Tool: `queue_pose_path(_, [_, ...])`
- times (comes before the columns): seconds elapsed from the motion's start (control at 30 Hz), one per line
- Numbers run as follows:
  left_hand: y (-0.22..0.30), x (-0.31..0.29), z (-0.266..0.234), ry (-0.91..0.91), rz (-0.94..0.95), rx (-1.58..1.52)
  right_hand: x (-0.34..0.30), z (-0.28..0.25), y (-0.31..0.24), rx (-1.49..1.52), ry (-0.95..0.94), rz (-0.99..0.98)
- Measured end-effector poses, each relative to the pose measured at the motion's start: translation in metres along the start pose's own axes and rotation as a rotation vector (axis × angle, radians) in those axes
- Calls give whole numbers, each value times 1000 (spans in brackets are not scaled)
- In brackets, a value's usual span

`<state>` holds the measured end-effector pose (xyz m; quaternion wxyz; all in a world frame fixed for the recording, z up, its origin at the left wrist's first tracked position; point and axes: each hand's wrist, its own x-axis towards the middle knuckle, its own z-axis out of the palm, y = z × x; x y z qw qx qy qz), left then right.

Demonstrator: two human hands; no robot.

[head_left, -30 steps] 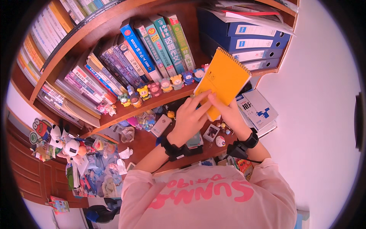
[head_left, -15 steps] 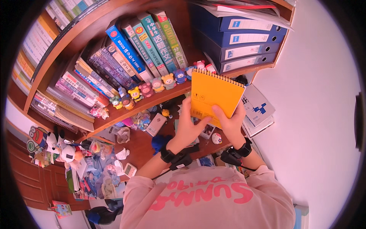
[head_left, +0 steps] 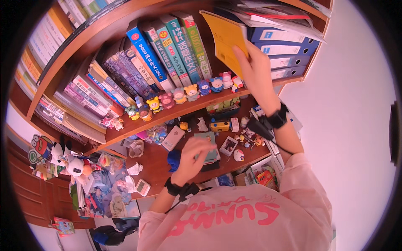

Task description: The person picks up and repositions small items on a shelf, handles a small pink box, a yellow object, and a blue cloth, and finally picks up a yellow notebook.

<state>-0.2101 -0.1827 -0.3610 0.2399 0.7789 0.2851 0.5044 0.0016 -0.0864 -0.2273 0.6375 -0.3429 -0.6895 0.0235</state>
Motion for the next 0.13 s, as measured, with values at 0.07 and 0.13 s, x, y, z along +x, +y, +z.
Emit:
queue_pose_path(0.07, [0,-19,-4,-30,-52,-23,21,16,12,-150,-54,-49])
queue_pose_path(0.13, [-6,-39,-11,-86,-103,-47,33,33,19,-313,-158,-76])
